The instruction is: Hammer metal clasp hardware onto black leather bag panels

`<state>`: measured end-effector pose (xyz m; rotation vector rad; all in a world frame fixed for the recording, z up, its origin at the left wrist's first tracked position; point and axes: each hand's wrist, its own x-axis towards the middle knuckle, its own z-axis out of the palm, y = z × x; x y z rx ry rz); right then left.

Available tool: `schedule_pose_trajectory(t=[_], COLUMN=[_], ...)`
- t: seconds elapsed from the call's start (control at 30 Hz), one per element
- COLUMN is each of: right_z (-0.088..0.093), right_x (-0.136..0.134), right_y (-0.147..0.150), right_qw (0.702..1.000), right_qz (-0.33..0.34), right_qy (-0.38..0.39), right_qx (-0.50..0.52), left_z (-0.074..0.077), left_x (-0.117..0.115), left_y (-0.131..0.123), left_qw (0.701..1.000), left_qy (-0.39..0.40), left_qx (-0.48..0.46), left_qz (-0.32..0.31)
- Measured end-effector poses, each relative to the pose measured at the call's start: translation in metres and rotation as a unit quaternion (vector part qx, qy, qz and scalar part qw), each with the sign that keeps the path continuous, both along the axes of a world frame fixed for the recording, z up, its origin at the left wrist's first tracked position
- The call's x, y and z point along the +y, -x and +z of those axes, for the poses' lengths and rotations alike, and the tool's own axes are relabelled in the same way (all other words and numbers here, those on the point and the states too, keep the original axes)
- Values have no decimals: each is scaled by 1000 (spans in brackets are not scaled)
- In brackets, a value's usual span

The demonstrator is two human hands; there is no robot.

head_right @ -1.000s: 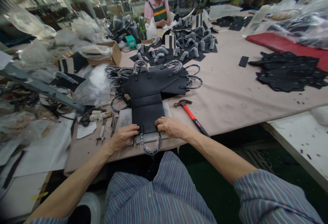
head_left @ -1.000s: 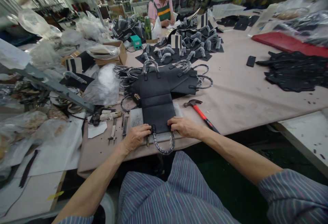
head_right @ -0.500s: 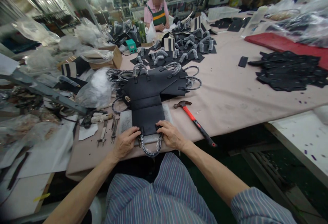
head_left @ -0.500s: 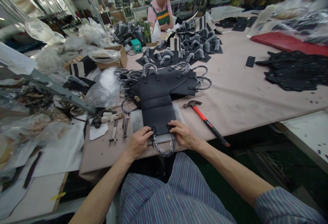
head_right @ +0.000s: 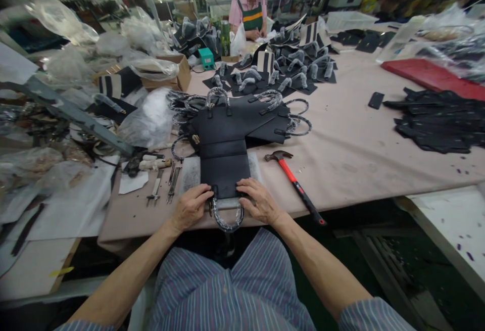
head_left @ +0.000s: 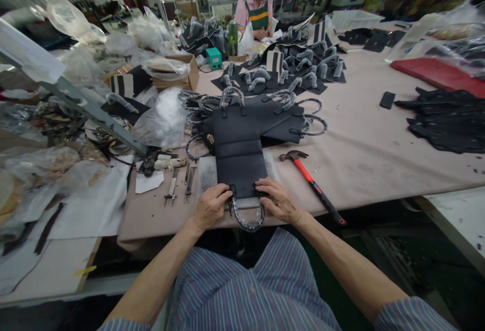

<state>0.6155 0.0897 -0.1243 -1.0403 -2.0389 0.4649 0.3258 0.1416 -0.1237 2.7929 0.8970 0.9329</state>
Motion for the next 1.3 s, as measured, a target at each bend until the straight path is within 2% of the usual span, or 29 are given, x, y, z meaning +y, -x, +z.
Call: schedule_pose_trajectory(t=[0.17, 0.43, 0.8, 0.93, 1.03, 1.1, 1.17, 1.23, 1.3], right_z=[-1, -11, -12, -14, -15, -14, -11, -7, -4], right_x=[0, 3, 5, 5, 7, 8, 8, 8, 8], right_y=[2, -2, 2, 2, 2, 3, 5, 7, 8], right_qw=[999, 998, 996, 997, 997, 997, 997, 997, 997], right_qz=[-29, -55, -80, -75, -74, -76, -75, -74, -76], right_qy=[14, 10, 0, 4, 11, 14, 13, 9, 8], right_qx=[13, -16, -35, -31, -25, -19, -13, -4, 4], left_z=[1, -1, -12, -9, -2, 5, 13, 19, 23], left_x=[-4, -11, -14, -14, -13, -9, 1, 17, 36], left_y=[-1, 3, 3, -2, 2, 13, 32, 52, 68], left_qw=[1000, 999, 998, 997, 995, 989, 975, 945, 907], left_qy=[-4, 21, 50, 37, 58, 76, 84, 97, 156], left_qx=[-7, 41, -17, -50, -69, -90, -87, -30, 64], left_qz=[0, -6, 31, 42, 47, 90, 189, 310, 385])
